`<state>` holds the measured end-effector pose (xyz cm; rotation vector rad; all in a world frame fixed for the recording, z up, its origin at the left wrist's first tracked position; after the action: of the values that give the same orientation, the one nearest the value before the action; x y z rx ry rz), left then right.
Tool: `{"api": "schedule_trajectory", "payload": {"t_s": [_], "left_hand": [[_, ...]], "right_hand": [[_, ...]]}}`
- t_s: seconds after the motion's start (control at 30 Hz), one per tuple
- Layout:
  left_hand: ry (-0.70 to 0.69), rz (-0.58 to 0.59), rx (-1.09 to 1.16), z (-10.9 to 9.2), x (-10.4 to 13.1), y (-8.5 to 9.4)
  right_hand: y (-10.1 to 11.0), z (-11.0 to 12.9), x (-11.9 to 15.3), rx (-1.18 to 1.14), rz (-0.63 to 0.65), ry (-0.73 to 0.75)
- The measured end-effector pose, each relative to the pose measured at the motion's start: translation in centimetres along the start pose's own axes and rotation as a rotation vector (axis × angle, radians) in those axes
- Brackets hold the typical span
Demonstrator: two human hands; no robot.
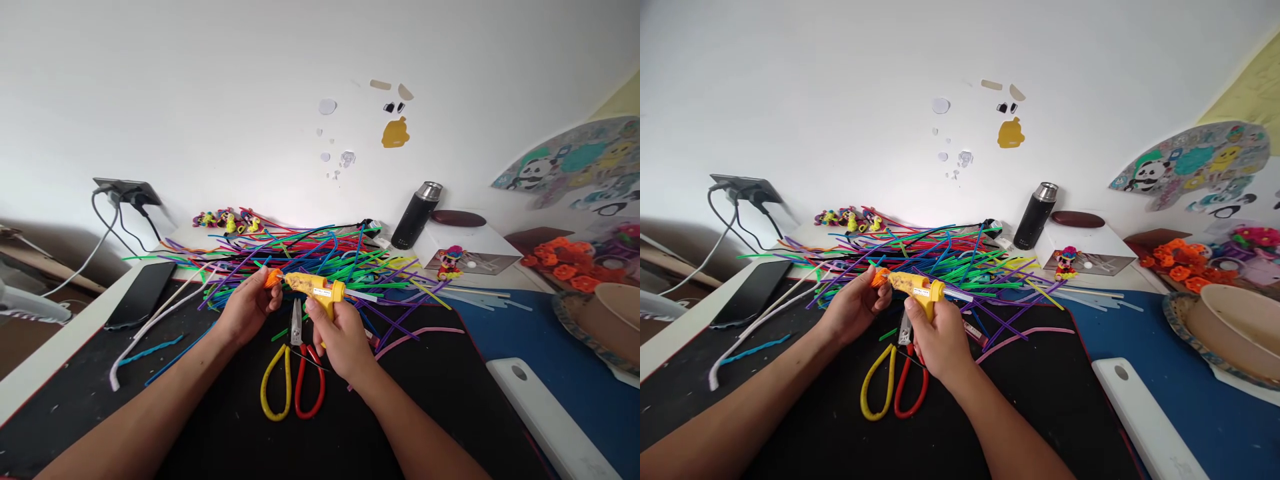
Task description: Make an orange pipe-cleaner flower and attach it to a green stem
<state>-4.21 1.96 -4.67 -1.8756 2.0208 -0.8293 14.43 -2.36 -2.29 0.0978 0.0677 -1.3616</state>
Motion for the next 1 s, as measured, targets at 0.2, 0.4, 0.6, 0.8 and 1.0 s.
{"api": "schedule_trajectory", "payload": {"t_s": [0.2, 0.4, 0.6, 0.8, 1.0], "left_hand": [[0.008, 0.001, -0.003, 0.07, -0.03, 0.0], [0.006, -0.01, 0.004, 0.14, -0.08, 0.01], [0.004, -0.024, 0.011, 0.24, -0.09, 0.02], [0.008, -0.017, 0.005, 0.2, -0.05, 0.05], [-0.003, 0.006, -0.005, 0.18, 0.01, -0.12]], "right_hand": [[0.05, -0.32, 0.02, 0.052, -0.012, 0.019], [0.19, -0.27, 0.14, 0.123, -0.014, 0.028], [0.11, -0.33, 0.24, 0.136, -0.01, 0.029], [0.21, -0.45, 0.27, 0.175, -0.024, 0.035], [0.31, -0.35, 0.18, 0.195, -0.028, 0.039]]}}
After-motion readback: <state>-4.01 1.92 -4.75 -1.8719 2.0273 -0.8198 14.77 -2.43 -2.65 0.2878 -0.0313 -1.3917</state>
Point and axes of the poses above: each hand's wrist, its own x-axis away from the middle knuckle, its own y-axis out of the back of the hand, z = x × y, the point moved 3 cm from there along -x, towards the middle knuckle, and after that the axes turned 6 degrees about y, right-handed, at the moved point
